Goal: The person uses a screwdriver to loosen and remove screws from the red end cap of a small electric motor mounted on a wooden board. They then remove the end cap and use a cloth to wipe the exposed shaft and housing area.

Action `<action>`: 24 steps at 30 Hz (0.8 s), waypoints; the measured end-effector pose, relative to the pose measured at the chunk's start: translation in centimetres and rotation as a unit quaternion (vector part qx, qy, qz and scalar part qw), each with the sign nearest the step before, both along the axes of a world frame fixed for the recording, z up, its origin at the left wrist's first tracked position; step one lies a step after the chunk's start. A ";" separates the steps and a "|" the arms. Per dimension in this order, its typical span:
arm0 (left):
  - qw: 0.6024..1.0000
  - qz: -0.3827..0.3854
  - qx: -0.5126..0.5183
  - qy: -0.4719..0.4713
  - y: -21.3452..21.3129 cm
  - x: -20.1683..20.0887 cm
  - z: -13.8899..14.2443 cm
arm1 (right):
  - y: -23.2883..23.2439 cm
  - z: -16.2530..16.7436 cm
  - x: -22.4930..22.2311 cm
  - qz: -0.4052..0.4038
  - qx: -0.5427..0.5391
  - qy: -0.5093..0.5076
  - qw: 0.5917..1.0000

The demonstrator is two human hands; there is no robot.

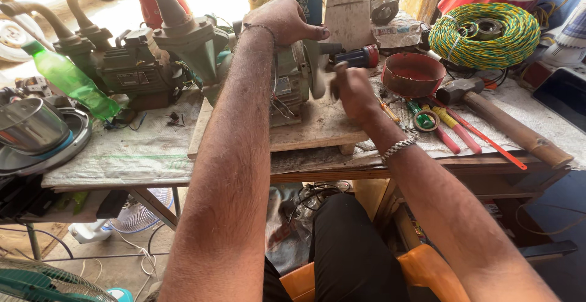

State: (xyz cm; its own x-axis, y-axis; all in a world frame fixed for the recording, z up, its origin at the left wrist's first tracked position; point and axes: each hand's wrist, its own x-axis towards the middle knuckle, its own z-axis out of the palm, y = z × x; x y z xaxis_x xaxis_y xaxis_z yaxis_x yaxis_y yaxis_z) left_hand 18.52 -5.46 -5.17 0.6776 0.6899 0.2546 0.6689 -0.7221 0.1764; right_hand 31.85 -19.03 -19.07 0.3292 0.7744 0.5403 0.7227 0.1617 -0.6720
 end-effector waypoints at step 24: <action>1.000 0.008 0.003 -0.014 -0.4 0.0 0.1 | -0.8 0.9 -1.5 0.112 0.280 -0.289 0.909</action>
State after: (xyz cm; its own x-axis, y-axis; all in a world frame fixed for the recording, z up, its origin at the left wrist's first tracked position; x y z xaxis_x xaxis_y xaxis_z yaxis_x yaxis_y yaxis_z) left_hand 18.48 -5.88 -5.12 0.6594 0.6989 0.2769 0.6753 -0.7126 0.1904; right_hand 30.37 -19.80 -18.16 -0.2660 0.3383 0.9027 0.8356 0.5478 0.0409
